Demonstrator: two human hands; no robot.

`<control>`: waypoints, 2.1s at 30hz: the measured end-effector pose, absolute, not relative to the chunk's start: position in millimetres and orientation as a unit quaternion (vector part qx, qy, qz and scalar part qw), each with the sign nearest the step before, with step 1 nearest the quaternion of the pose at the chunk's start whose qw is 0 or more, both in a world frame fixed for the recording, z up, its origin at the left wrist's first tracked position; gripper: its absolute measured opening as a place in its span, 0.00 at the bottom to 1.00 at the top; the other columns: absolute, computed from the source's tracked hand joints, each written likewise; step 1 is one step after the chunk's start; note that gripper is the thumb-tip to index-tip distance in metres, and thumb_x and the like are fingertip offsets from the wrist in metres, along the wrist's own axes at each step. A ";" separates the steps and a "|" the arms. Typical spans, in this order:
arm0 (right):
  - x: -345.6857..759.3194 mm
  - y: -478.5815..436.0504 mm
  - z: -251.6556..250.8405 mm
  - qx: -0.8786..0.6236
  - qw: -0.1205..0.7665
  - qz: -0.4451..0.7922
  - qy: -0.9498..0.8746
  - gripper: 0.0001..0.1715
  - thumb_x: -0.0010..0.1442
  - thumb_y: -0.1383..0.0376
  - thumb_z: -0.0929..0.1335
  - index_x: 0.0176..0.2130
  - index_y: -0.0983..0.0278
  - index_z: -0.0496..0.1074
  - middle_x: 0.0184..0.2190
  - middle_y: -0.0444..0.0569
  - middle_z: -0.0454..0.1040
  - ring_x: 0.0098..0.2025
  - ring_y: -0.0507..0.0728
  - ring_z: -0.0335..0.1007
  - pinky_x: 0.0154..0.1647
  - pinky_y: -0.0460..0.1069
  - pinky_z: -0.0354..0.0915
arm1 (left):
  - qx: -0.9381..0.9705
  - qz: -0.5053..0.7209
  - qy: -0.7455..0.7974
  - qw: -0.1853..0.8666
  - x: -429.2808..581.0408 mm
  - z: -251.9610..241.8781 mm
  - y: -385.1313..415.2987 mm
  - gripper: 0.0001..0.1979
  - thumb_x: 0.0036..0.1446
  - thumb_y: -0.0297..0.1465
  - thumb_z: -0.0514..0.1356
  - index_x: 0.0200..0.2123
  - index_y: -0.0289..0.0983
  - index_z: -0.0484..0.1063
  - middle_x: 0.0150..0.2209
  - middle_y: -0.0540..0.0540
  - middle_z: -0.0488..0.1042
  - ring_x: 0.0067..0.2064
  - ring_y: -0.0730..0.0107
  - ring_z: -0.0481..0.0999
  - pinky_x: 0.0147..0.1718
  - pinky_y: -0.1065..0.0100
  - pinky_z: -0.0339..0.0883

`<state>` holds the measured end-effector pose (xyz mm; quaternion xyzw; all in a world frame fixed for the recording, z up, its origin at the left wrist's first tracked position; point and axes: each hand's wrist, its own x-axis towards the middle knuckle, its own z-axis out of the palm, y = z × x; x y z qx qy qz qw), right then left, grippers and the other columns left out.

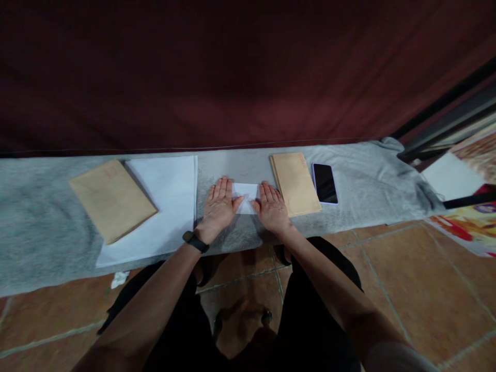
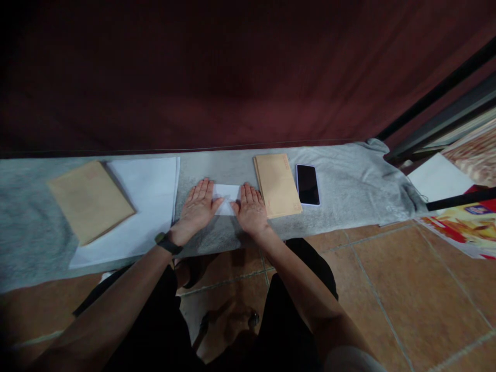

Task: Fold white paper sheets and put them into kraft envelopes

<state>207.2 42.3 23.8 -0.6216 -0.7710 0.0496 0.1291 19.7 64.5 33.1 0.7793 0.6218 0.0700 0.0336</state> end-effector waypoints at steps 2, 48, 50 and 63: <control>207.3 42.3 25.4 -0.627 0.133 0.055 -0.766 0.40 0.74 0.51 0.57 0.71 0.77 0.54 0.72 0.65 0.53 0.72 0.68 0.51 0.72 0.63 0.52 | 0.779 0.068 0.622 0.033 19.3 32.6 64.8 0.38 0.71 0.47 0.42 0.72 0.25 0.49 0.73 0.33 0.49 0.75 0.54 0.46 0.72 0.54 0.43; 199.1 43.9 21.7 -0.580 0.134 0.051 -0.802 0.36 0.75 0.53 0.56 0.71 0.73 0.55 0.73 0.60 0.52 0.75 0.63 0.46 0.74 0.60 0.47 | 0.813 0.068 0.575 0.061 21.7 32.7 59.0 0.37 0.71 0.46 0.42 0.72 0.26 0.49 0.74 0.33 0.48 0.75 0.55 0.45 0.72 0.54 0.44; 200.8 43.4 20.7 -0.585 0.139 0.052 -0.797 0.37 0.74 0.52 0.56 0.71 0.72 0.54 0.72 0.60 0.52 0.75 0.63 0.46 0.74 0.61 0.47 | 0.807 0.075 0.582 0.060 19.3 32.0 58.6 0.37 0.71 0.46 0.42 0.72 0.26 0.49 0.73 0.32 0.49 0.75 0.55 0.45 0.72 0.53 0.44; 206.3 39.8 24.9 -0.616 0.132 0.055 -0.775 0.38 0.74 0.53 0.57 0.70 0.78 0.55 0.71 0.66 0.53 0.73 0.68 0.51 0.72 0.63 0.52 | 0.786 0.075 0.611 0.055 10.3 32.3 57.3 0.39 0.70 0.47 0.43 0.72 0.24 0.47 0.73 0.31 0.47 0.75 0.52 0.46 0.72 0.52 0.43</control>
